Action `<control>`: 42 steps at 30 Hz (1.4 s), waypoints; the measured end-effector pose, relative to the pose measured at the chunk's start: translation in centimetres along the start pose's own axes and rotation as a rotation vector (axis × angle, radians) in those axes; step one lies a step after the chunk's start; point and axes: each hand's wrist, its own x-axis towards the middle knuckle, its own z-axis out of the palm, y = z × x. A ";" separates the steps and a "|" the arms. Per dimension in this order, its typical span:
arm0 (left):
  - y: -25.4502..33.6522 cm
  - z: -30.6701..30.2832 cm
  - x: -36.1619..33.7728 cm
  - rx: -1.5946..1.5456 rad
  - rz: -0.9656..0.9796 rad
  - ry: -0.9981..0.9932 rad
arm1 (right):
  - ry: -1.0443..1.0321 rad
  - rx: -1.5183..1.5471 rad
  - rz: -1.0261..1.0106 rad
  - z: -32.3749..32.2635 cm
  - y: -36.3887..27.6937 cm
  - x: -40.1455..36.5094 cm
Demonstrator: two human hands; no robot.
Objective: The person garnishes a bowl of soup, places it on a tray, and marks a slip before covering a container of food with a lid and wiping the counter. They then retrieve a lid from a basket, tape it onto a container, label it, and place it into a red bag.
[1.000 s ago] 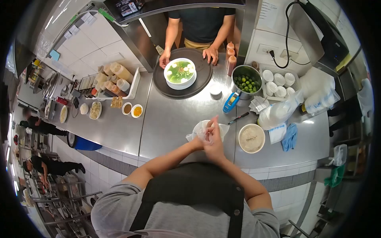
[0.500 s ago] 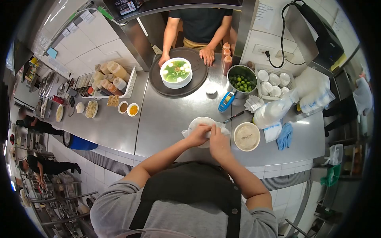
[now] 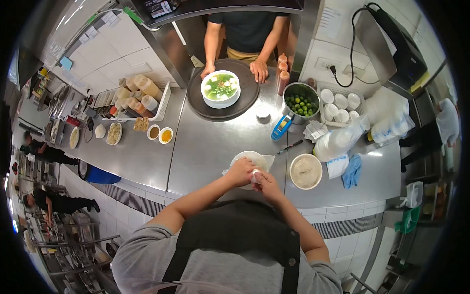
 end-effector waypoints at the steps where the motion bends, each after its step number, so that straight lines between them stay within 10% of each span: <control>1: -0.1 0.1 0.1 0.042 -0.017 -0.013 | 0.068 0.123 0.033 0.3 -0.5 0.0; 4: 0.3 -0.1 -0.2 0.123 -0.065 -0.012 | 0.385 -1.412 -0.722 1.1 -2.3 -0.6; 5: 0.6 -0.1 -0.1 0.125 -0.076 0.026 | 0.369 -1.445 -0.629 1.1 -2.1 -0.9; 13: 0.9 -0.2 -0.1 0.083 -0.112 0.019 | 0.122 -0.745 -0.591 2.0 -0.7 -0.9; 16: 1.4 -0.7 0.1 0.054 -0.166 0.002 | -0.029 0.178 0.039 0.7 -1.0 0.7; 25: 1.1 -1.9 -1.2 -0.127 -0.234 0.010 | 0.330 -1.477 -0.660 1.2 -3.5 -1.4; 28: 0.7 -2.6 -1.0 -0.014 -0.177 -0.013 | 0.252 -1.540 -0.400 0.4 -2.7 -1.7; 34: 0.9 -2.4 -2.6 0.012 -0.171 0.022 | 0.141 -1.262 -0.962 0.4 -5.0 -1.1; 37: 2.2 -1.8 -3.4 0.028 -0.289 0.072 | 0.172 -0.975 -0.096 -3.0 -4.8 1.5; 42: 3.6 1.2 -3.8 0.211 -0.285 0.334 | 0.171 -1.238 -0.313 -3.6 -4.8 8.2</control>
